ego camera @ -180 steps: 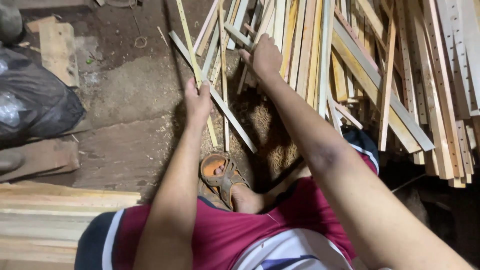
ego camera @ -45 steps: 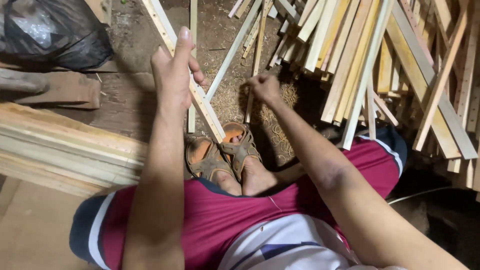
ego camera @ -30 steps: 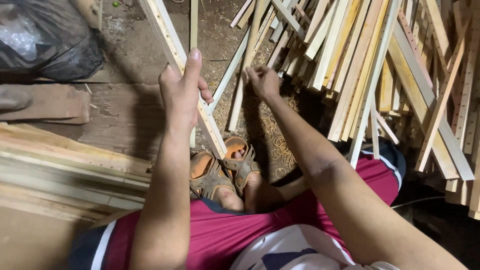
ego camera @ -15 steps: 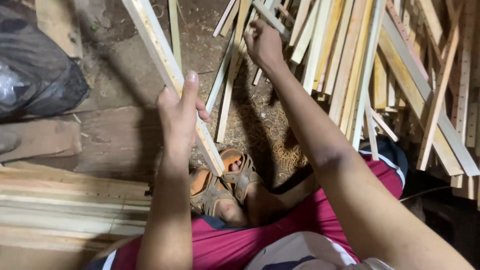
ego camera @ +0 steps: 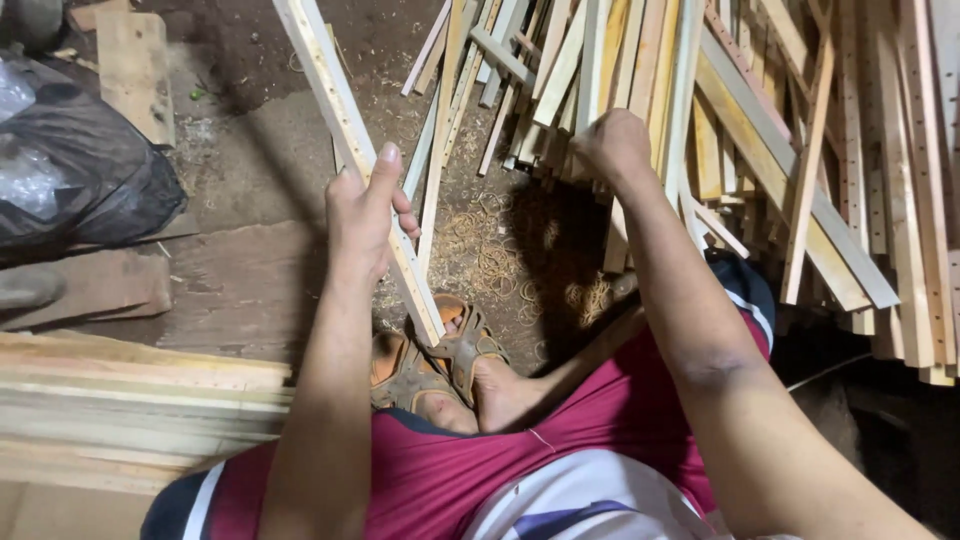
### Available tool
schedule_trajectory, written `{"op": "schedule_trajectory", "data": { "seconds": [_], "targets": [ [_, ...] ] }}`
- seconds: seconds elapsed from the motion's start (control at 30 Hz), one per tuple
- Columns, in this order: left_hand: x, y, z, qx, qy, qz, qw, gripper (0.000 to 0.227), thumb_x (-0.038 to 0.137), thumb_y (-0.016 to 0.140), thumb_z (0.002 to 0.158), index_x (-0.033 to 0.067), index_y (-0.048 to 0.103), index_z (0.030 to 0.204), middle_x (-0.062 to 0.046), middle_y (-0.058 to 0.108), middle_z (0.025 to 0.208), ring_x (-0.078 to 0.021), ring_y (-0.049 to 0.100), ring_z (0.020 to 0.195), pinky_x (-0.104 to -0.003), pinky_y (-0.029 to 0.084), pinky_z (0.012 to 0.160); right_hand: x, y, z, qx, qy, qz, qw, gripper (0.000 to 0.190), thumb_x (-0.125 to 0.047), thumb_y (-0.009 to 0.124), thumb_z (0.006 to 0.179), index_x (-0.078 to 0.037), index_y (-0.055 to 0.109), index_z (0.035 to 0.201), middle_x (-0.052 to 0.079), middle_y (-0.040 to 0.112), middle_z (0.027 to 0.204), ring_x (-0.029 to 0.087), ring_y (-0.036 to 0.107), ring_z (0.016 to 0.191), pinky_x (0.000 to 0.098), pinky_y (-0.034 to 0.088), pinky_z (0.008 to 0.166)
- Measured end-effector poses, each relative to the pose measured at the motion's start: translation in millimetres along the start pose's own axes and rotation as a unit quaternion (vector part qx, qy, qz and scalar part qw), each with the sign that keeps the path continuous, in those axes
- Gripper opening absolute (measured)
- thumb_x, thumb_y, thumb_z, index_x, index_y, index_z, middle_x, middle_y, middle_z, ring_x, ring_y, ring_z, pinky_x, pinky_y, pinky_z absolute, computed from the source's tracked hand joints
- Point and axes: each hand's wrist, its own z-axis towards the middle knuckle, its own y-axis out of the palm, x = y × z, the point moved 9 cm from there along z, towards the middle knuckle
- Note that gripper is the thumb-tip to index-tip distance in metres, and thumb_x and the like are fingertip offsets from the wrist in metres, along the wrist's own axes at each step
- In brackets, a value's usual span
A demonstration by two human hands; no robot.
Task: The person sits on the floor and repeatedly picks up thin wooden slats from a pile, inspects them, and places them into a separate stack. The person handles the slats one by one, occasionally adjusting the growing stack.
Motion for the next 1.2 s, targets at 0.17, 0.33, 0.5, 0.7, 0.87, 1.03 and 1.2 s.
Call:
{"op": "schedule_trajectory", "data": {
  "seconds": [0.17, 0.33, 0.5, 0.7, 0.87, 1.03, 1.2],
  "targets": [
    [-25, 13, 7, -0.043, -0.014, -0.008, 0.999, 0.042, 0.033, 0.074, 0.096, -0.0077, 0.063, 0.092, -0.013, 0.055, 0.051, -0.0208, 0.058, 0.034, -0.038, 0.059, 0.033, 25, -21, -38, 0.003, 0.149, 0.234, 0.961, 0.047, -0.046, 0.056, 0.084, -0.007, 0.076, 0.100, 0.022, 0.072, 0.101, 0.038, 0.070, 0.104, 0.0515, 0.053, 0.092],
    [-32, 32, -5, -0.075, -0.040, -0.023, 0.996, 0.041, 0.032, 0.073, 0.096, -0.0081, 0.063, 0.098, -0.009, 0.057, 0.055, -0.0172, 0.060, 0.037, -0.035, 0.059, 0.034, -11, -44, -125, 0.106, 0.138, 0.617, 0.767, 0.016, -0.017, 0.055, 0.093, -0.003, 0.055, 0.086, 0.003, 0.046, 0.062, 0.010, 0.047, 0.041, 0.0252, 0.037, 0.034],
    [-66, 47, 2, -0.103, -0.078, -0.105, 0.986, 0.041, 0.032, 0.079, 0.088, -0.0043, 0.063, 0.100, -0.014, 0.065, 0.065, -0.0237, 0.071, 0.050, -0.043, 0.067, 0.049, -60, -19, -191, 0.020, -0.039, 0.597, 0.801, 0.019, 0.000, 0.054, 0.088, -0.002, 0.045, 0.105, 0.003, 0.051, 0.068, 0.014, 0.056, 0.045, 0.0235, 0.042, 0.042],
    [-79, 59, -7, -0.189, -0.082, -0.162, 0.965, 0.071, 0.042, 0.078, 0.092, -0.0117, 0.055, 0.131, -0.033, 0.066, 0.124, -0.0420, 0.070, 0.114, -0.057, 0.059, 0.098, -56, 56, -222, -0.004, -0.010, 0.555, 0.832, 0.035, -0.030, 0.049, 0.110, -0.002, 0.064, 0.125, 0.013, 0.063, 0.076, 0.017, 0.063, 0.057, 0.0283, 0.048, 0.044],
    [-101, 48, -2, -0.182, -0.073, -0.122, 0.973, 0.075, 0.047, 0.078, 0.093, -0.0040, 0.053, 0.142, -0.030, 0.061, 0.135, -0.0384, 0.065, 0.122, -0.055, 0.055, 0.102, -81, 50, -235, -0.009, -0.113, 0.582, 0.805, 0.033, -0.019, 0.057, 0.107, 0.001, 0.059, 0.133, 0.008, 0.057, 0.083, 0.015, 0.057, 0.081, 0.0310, 0.057, 0.069],
    [-74, 50, -25, -0.159, -0.076, -0.135, 0.975, 0.067, 0.046, 0.081, 0.088, -0.0030, 0.060, 0.129, -0.019, 0.070, 0.115, -0.0281, 0.074, 0.099, -0.048, 0.064, 0.090, -107, 50, -247, -0.126, -0.121, 0.566, 0.806, 0.035, -0.021, 0.062, 0.104, -0.005, 0.062, 0.135, 0.010, 0.066, 0.091, 0.018, 0.063, 0.084, 0.0359, 0.057, 0.073],
    [-69, 46, -42, -0.115, -0.091, -0.125, 0.981, 0.055, 0.045, 0.083, 0.084, 0.0006, 0.057, 0.104, -0.017, 0.072, 0.083, -0.0266, 0.073, 0.062, -0.045, 0.069, 0.057, -141, 48, -290, -0.319, 0.015, 0.691, 0.648, 0.043, -0.019, 0.079, 0.088, -0.002, 0.068, 0.125, 0.010, 0.078, 0.095, 0.017, 0.076, 0.081, 0.0343, 0.065, 0.070]
  ]
}}
